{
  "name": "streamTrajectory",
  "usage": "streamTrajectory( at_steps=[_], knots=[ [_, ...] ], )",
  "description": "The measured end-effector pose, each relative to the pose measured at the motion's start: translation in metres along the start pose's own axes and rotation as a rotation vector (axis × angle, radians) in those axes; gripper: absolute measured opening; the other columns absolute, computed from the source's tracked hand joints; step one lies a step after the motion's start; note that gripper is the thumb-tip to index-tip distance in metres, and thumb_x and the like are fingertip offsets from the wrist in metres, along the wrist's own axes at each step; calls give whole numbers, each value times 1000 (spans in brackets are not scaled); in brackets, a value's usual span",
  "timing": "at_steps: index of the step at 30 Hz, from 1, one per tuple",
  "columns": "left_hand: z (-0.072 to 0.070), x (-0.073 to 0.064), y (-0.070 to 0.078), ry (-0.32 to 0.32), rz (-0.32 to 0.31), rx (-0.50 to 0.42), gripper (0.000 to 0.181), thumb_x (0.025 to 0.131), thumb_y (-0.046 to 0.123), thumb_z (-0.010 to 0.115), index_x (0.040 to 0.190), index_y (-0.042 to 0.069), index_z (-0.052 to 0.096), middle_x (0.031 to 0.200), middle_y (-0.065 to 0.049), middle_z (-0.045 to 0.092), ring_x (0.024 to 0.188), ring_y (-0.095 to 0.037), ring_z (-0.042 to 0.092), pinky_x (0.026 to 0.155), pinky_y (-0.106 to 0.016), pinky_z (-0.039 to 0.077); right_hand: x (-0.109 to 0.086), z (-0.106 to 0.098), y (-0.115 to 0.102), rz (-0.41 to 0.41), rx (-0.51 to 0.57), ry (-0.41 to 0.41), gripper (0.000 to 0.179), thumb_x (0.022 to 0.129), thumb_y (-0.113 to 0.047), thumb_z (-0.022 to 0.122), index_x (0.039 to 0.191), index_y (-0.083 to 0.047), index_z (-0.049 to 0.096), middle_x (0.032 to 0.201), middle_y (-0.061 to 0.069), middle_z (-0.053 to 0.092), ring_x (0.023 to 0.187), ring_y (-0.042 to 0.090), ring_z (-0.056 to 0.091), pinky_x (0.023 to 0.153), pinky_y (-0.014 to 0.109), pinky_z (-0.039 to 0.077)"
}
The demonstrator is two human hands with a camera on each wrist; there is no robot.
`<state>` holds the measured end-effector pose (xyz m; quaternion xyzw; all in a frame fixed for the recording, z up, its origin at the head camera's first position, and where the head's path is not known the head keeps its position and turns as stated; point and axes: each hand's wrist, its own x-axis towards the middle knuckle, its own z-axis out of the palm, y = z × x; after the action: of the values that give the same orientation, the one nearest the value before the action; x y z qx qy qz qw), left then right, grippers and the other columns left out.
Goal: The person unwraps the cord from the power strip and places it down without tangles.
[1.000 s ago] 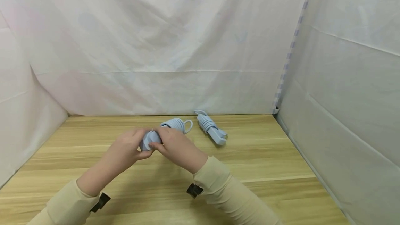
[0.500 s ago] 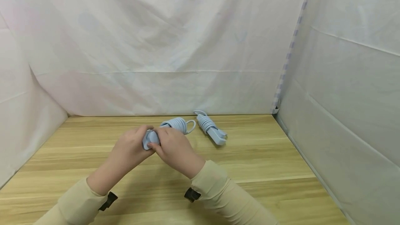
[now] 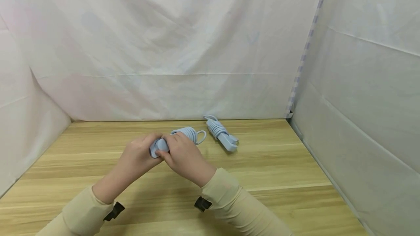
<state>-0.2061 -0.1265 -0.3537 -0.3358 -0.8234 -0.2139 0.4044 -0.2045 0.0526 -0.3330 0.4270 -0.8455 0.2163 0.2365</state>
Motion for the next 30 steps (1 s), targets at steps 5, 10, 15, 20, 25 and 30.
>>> streamTrajectory(
  at_steps=[5,10,15,20,25,30],
  knots=[
    [-1,-2,0,0,5,-35,33,68,9,83,95,0,65,78,-6,66,63,-20,60,56,-35,50,0,-2,1,-3,15,-24,37,93,-23,69,116,4,60,95,7,62,90,19,57,74,30,47],
    [0,-3,-1,-1,24,-66,33,68,8,83,95,-1,65,77,-6,65,62,-18,59,55,-33,49,1,-3,2,16,40,-66,37,93,-25,68,116,2,60,93,4,61,87,18,56,73,29,46],
    [0,-4,-2,-6,34,-74,33,69,9,82,96,0,65,76,-5,65,61,-18,59,55,-33,49,2,-7,2,28,61,-108,37,94,-25,67,118,2,59,96,5,63,93,20,58,78,30,47],
    [-1,-3,-1,7,35,-73,34,67,8,83,96,-1,65,77,-6,66,61,-18,59,54,-34,50,1,-4,3,29,88,-88,35,93,-23,68,116,3,59,92,4,60,86,16,55,72,27,46],
    [-3,-1,0,16,26,-82,38,65,8,85,96,-2,66,80,-9,68,64,-21,62,55,-35,51,-1,-1,5,-11,97,-14,31,91,-21,71,109,1,59,84,0,54,75,11,48,65,22,42],
    [-4,-2,0,22,18,-85,39,64,8,85,96,-2,66,81,-9,68,64,-22,63,55,-36,52,0,-6,5,-12,122,-36,30,92,-21,70,111,0,59,86,-1,55,77,11,49,66,21,42]
  ],
)
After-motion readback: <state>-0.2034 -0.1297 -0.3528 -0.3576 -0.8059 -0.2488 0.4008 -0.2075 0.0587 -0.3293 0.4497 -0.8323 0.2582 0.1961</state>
